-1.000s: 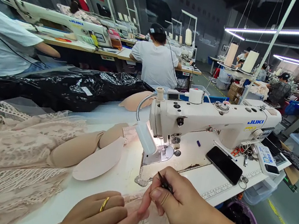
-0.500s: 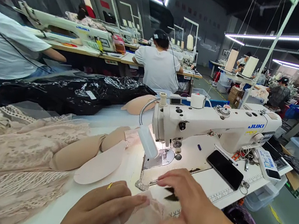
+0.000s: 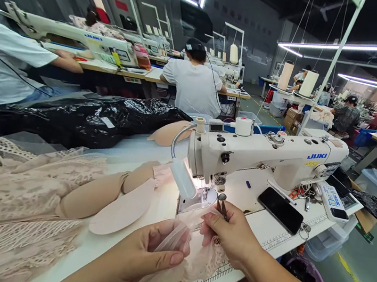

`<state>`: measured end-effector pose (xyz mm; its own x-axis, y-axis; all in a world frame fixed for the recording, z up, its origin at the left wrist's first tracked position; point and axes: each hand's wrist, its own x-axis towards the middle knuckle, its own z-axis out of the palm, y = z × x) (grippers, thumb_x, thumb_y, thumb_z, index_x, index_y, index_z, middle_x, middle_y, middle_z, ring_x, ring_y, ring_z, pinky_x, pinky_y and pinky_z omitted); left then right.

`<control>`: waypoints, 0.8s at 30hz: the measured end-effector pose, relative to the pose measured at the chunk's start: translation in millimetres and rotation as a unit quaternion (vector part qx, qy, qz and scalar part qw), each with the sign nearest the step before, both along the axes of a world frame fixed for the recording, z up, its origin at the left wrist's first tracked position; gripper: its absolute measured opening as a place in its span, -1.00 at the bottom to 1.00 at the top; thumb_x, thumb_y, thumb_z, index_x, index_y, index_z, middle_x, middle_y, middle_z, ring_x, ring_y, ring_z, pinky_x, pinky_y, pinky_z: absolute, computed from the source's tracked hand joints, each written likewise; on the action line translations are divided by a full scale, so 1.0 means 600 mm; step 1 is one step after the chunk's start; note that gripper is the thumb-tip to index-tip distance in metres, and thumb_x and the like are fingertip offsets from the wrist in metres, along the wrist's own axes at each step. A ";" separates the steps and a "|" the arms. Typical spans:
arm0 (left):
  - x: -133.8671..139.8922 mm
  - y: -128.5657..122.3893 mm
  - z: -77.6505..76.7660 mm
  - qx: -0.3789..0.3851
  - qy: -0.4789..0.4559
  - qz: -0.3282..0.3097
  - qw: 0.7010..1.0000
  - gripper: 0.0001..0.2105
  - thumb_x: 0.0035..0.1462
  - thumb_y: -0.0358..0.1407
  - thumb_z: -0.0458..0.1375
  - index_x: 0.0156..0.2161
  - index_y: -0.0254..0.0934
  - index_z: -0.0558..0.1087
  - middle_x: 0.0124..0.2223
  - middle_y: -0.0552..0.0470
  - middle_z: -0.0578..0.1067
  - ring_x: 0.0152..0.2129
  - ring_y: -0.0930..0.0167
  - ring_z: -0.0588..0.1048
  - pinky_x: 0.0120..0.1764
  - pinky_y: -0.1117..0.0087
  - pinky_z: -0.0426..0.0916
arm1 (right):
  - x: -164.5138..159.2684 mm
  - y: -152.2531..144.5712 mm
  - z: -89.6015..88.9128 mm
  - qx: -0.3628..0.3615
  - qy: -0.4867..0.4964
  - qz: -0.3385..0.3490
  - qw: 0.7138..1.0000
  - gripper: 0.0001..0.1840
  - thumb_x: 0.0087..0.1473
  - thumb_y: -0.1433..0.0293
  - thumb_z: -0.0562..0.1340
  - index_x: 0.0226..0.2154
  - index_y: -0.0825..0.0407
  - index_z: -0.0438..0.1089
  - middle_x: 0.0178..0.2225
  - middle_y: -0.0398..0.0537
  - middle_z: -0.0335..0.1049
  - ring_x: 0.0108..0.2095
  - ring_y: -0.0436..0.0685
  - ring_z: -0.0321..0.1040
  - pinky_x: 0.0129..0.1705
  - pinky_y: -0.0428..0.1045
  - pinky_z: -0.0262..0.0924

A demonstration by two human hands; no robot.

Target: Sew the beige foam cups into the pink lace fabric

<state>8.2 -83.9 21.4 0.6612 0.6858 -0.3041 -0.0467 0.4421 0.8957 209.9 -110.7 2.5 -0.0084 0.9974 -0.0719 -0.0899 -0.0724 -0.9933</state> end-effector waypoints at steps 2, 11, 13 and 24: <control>0.002 -0.002 0.003 -0.003 -0.003 -0.007 1.000 -0.59 -0.12 -0.05 0.61 -0.33 -0.25 0.57 -0.33 0.04 0.55 -0.34 0.32 0.51 -0.12 0.31 0.45 | -0.002 -0.003 0.002 -0.002 0.027 0.023 0.999 -0.37 -0.04 -0.17 0.50 -0.33 -0.01 0.35 -0.44 -0.22 0.38 -0.45 0.02 0.30 -0.31 -0.04 0.21; -0.001 0.001 -0.014 0.000 0.037 -0.014 0.999 -0.51 -0.16 -0.06 0.61 -0.18 -0.23 0.56 -0.29 0.07 0.57 -0.27 0.28 0.53 -0.13 0.33 0.39 | -0.010 0.002 0.006 -0.002 0.036 0.005 0.999 -0.41 -0.16 -0.05 0.59 -0.39 0.00 0.40 -0.44 -0.25 0.31 -0.38 0.04 0.23 -0.24 -0.03 0.19; -0.003 0.003 -0.016 0.001 0.049 -0.017 0.999 -0.49 -0.17 -0.05 0.61 -0.20 -0.23 0.53 -0.31 0.08 0.57 -0.29 0.29 0.51 -0.17 0.35 0.35 | -0.011 0.002 0.004 0.009 0.026 -0.003 1.000 -0.45 -0.10 -0.05 0.56 -0.38 -0.01 0.38 -0.46 -0.25 0.30 -0.39 0.05 0.23 -0.25 -0.03 0.20; 0.000 -0.003 0.004 0.022 0.059 -0.037 0.997 -0.57 -0.19 -0.11 0.59 -0.27 -0.26 0.56 -0.34 0.11 0.53 -0.36 0.38 0.40 -0.25 0.41 0.23 | -0.019 0.007 -0.002 -0.010 0.047 -0.005 0.999 -0.47 -0.11 0.00 0.54 -0.39 0.00 0.35 -0.52 -0.31 0.25 -0.53 -0.03 0.15 -0.43 -0.08 0.11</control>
<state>8.5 -85.8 23.7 0.6720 0.6507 -0.3536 0.0924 0.4001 0.9118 198.5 -106.3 1.4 -0.0070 0.9958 -0.0913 -0.1840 -0.0910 -0.9787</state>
